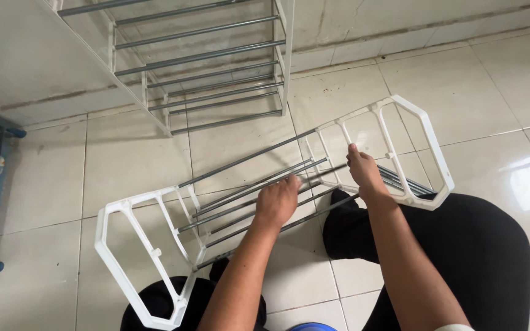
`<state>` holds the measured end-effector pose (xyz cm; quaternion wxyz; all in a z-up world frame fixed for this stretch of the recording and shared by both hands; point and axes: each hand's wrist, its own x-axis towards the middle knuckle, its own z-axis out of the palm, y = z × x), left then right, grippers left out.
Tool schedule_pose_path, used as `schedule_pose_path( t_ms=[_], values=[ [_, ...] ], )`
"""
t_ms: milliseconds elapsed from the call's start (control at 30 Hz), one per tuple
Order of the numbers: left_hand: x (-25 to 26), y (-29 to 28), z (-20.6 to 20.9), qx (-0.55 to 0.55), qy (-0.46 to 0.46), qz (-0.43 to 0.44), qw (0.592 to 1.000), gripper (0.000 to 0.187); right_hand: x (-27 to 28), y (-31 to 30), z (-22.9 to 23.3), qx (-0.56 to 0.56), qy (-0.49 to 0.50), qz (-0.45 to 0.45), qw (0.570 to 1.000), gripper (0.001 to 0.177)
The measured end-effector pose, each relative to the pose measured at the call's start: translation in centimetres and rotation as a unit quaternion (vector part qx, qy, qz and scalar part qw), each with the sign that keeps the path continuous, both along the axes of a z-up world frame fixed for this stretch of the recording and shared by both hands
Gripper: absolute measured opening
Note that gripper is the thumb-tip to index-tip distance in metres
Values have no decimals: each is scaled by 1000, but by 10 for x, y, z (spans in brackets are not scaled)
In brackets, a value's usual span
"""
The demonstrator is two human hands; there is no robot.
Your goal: The person assembles a white plastic shoe rack by inserting metal rods into slots on two side frames. They repeatedly pick up rods and slide them into place, gradually building the structure.
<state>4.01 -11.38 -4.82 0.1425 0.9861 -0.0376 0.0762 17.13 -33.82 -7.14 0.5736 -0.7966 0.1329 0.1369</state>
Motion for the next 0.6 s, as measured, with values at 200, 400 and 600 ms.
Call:
schedule_pose_path(
  t_ms=[200,400,600],
  values=[
    [3,17,-4,11,-50,38,998,30,-15,18,-17,-215,-316,90,920,41],
    [8,17,12,19,-85,20,996,30,-9,24,-10,-194,-348,122,909,38],
    [7,19,19,-16,-68,25,997,31,-7,22,-7,-216,-333,120,910,26]
  ],
)
